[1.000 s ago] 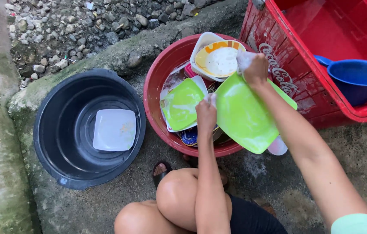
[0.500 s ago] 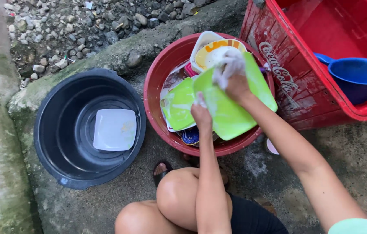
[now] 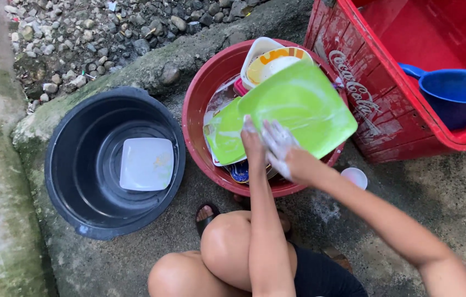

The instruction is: The person washes various dishes by hand in a basin of soapy water, scrubbing each item with a sponge before moving it to a separate basin. They clean several plates and bowls one at a time, ensuring both sides are scrubbed.

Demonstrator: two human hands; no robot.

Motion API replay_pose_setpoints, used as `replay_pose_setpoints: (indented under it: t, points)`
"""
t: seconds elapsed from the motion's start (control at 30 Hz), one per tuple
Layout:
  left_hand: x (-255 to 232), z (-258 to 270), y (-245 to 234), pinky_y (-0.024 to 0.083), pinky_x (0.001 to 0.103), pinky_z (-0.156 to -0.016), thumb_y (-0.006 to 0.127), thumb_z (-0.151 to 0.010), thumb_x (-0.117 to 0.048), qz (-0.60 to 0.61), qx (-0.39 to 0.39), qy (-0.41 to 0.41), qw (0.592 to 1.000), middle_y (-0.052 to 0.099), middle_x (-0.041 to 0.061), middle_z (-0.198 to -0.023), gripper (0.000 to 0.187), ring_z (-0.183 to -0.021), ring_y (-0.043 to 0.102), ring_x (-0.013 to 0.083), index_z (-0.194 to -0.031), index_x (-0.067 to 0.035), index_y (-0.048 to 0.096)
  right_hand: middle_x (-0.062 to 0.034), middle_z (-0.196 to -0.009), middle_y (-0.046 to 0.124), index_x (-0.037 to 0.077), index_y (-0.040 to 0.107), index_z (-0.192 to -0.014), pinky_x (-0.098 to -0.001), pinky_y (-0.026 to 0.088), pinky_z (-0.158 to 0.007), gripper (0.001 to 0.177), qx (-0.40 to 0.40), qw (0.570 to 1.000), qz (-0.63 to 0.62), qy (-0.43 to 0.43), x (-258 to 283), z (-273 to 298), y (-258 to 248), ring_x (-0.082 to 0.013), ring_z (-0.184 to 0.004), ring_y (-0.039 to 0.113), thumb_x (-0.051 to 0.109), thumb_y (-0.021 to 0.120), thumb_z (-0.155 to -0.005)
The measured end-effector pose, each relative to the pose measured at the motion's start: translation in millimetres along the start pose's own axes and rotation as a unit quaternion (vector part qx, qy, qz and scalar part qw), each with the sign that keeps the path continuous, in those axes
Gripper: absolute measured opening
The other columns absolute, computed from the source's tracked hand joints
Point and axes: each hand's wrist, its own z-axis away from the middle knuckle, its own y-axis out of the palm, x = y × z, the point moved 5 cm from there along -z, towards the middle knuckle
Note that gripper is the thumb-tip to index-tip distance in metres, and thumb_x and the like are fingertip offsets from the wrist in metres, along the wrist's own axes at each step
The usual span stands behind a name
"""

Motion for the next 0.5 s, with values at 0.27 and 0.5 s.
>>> replay_pose_setpoints:
  t: [0.27, 0.5]
  points:
    - [-35, 29, 31, 0.041, 0.032, -0.057, 0.044, -0.108, -0.052, -0.099, 0.098, -0.091, 0.986, 0.056, 0.0, -0.068, 0.062, -0.063, 0.047, 0.0115, -0.084, 0.001, 0.066, -0.0251, -0.136, 0.056, -0.002, 0.057, -0.127, -0.0551, 0.031, -0.115, 0.043, -0.145, 0.957, 0.208, 0.143, -96, -71, -43, -0.0409, -0.131, 0.05, 0.03, 0.06, -0.099]
    - [-7, 6, 3, 0.049, 0.032, -0.062, 0.064, -0.096, -0.033, -0.097, 0.184, -0.081, 0.975, 0.067, -0.001, -0.081, 0.034, -0.07, 0.059, 0.0116, -0.102, -0.001, 0.071, -0.0075, -0.064, 0.064, 0.018, 0.069, -0.075, -0.043, 0.053, -0.059, 0.025, -0.062, 0.99, 0.12, -0.038, -115, -89, -24, -0.0267, -0.058, 0.067, 0.03, 0.067, -0.098]
